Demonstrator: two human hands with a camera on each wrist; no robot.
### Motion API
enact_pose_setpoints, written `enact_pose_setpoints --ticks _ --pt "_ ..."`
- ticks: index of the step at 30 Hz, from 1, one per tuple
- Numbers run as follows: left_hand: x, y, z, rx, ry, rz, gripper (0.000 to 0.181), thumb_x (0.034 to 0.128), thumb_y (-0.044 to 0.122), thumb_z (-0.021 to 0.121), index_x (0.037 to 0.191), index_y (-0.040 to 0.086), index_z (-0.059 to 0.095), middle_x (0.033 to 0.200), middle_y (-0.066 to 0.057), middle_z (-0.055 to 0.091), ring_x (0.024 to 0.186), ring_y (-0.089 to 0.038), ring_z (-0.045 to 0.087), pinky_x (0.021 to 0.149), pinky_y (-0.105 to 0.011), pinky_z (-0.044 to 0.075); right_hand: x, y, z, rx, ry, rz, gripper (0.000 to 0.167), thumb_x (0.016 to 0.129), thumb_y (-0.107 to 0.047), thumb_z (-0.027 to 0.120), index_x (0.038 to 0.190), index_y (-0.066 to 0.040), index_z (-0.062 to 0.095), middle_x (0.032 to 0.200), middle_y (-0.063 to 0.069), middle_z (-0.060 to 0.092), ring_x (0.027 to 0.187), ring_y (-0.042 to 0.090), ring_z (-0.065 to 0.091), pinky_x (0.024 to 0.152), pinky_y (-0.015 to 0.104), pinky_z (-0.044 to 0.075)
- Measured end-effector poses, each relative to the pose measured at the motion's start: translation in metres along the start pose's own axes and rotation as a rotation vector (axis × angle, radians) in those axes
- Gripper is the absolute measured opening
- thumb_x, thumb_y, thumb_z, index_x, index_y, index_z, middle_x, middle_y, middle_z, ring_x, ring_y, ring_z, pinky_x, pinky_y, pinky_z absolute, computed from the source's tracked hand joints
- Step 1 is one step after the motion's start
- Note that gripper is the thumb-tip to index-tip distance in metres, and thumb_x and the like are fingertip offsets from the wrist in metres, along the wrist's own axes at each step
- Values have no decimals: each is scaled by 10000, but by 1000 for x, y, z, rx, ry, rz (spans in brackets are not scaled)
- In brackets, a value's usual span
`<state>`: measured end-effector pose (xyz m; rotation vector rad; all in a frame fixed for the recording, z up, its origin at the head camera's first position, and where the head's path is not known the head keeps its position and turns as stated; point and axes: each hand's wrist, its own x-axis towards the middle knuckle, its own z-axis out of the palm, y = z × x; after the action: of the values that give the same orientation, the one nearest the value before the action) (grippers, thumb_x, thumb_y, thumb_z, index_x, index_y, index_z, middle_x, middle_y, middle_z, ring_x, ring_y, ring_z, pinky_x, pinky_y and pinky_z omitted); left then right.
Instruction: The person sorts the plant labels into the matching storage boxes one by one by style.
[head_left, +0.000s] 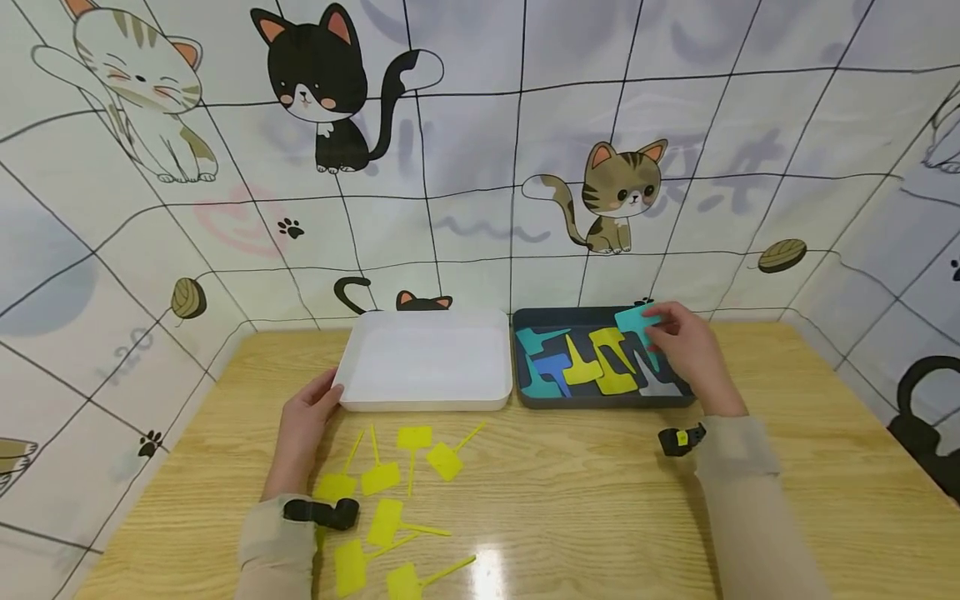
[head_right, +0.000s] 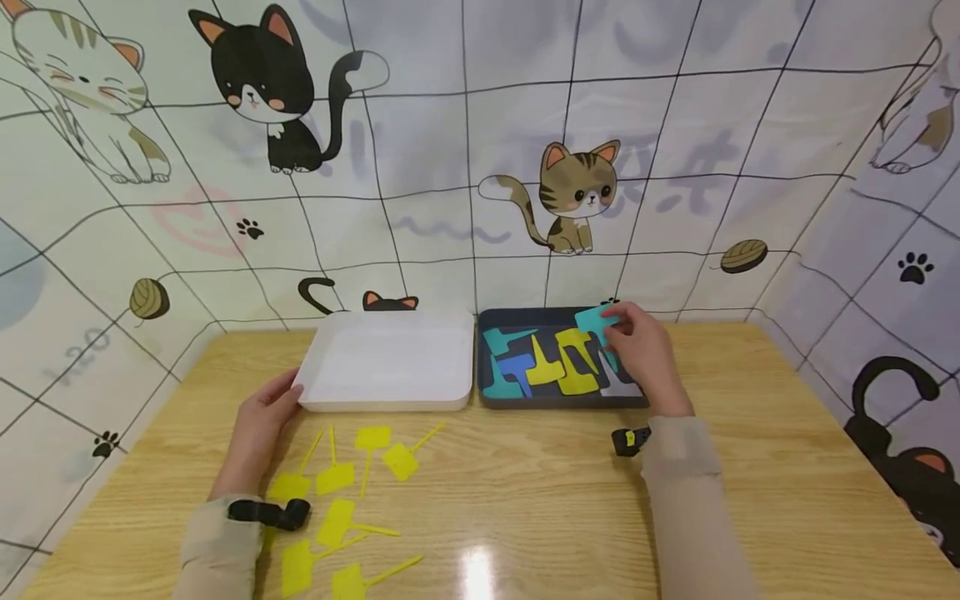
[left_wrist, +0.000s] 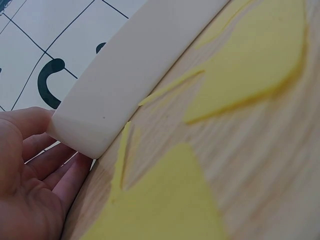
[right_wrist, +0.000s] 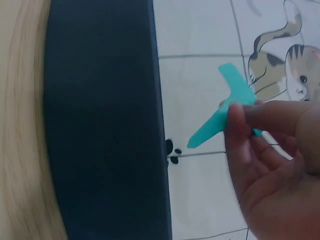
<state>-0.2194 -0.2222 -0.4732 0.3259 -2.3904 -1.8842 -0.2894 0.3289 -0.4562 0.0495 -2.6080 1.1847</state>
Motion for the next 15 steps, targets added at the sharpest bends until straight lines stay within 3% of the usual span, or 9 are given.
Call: enact_pose_setpoints --ticks 1,4,7,8,11,13,15 --pt "0 0 0 -2 0 0 501 882 406 517 1336 210 436 1337 12 432 1179 -122 422 922 -211 383 1 3 -2 -3 -11 4 379 886 -433 480 1203 -227 500 957 43 555 694 181 594 537 366 490" --pt "0 0 1 0 -6 3 511 878 417 516 1340 217 430 1337 16 432 1175 -119 428 908 -193 389 15 42 5 -74 9 -3 393 887 -452 460 1242 -284 469 947 -12 548 702 136 589 594 311 501" --pt "0 0 1 9 -4 2 512 876 424 516 1340 227 428 1338 26 431 1180 -112 422 918 -202 383 16 44 4 -128 -19 43 344 927 -333 448 1254 -233 477 957 -1 578 709 164 594 637 358 493" --pt "1 1 1 13 -3 2 512 876 426 515 1340 230 427 1339 27 430 1181 -112 421 919 -206 383 22 58 7 -161 -4 41 327 922 -361 440 1229 -263 494 929 -44 586 680 127 586 615 330 481" --pt "1 1 0 23 4 -2 509 877 426 514 1339 230 430 1341 27 429 1190 -112 410 934 -225 375 21 52 4 -224 -34 70 323 923 -373 419 1201 -250 526 916 -31 622 645 103 580 589 296 448" --pt "1 2 0 27 5 -5 511 876 427 515 1340 229 429 1342 28 428 1196 -113 404 943 -238 369 18 42 -3 -183 -106 83 358 922 -369 436 1235 -218 519 952 22 631 655 134 585 578 323 440" --pt "0 1 0 24 1 -9 514 875 429 517 1340 230 428 1342 30 426 1196 -113 403 949 -248 366 20 43 -5 -198 -118 97 389 904 -436 440 1221 -230 529 971 24 633 664 125 591 568 311 444"
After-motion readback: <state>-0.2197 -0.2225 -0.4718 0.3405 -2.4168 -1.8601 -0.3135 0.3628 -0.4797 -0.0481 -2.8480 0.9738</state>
